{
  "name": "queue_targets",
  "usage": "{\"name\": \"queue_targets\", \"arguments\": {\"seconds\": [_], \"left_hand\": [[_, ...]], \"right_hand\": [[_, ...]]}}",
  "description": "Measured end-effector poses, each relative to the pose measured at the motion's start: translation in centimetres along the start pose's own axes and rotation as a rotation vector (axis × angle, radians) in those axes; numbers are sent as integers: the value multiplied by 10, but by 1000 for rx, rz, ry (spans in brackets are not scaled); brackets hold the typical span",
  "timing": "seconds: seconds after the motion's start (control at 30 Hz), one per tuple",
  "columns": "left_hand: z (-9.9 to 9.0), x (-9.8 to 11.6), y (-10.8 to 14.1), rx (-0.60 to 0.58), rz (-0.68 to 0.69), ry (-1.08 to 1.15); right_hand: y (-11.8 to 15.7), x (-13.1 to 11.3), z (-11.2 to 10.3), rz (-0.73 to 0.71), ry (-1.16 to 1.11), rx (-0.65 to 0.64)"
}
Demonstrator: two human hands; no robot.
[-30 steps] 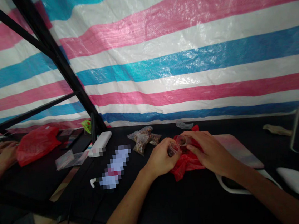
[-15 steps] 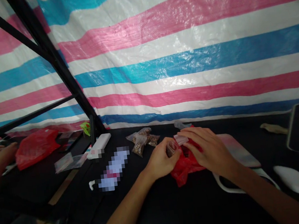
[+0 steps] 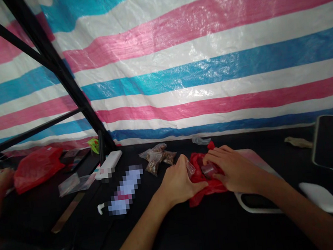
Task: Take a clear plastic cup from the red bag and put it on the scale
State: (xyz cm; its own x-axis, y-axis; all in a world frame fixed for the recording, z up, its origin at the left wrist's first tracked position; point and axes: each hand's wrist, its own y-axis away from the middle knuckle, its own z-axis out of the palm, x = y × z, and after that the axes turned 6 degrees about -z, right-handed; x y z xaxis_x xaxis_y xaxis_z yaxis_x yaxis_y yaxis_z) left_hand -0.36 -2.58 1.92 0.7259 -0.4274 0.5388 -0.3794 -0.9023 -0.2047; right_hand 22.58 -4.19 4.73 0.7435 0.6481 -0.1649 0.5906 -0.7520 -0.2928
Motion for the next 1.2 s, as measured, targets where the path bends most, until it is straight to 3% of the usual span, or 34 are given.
{"name": "queue_targets", "arguments": {"seconds": [0.2,0.37,0.5,0.6,0.73,0.97,1.2], "left_hand": [[-6,-16,-3,-137,57,-2],[-4,-24,-9,51,36,-112],[-2,-15,-10,180,-19,-121],[-2,-6,-8,238,-146,-8],[1,-5,-6,184,-390,52],[9,-24,-10,17,-239,362],[19,-19,-14,68,-182,512]], "right_hand": [[3,5,9,37,5,-27],[2,3,14,99,25,-49],[0,-3,20,135,57,-46],[0,-8,24,140,56,-41],[-1,-15,29,127,14,-45],[-6,-20,27,74,-81,-2],[-1,-15,29,156,-170,-3]]}}
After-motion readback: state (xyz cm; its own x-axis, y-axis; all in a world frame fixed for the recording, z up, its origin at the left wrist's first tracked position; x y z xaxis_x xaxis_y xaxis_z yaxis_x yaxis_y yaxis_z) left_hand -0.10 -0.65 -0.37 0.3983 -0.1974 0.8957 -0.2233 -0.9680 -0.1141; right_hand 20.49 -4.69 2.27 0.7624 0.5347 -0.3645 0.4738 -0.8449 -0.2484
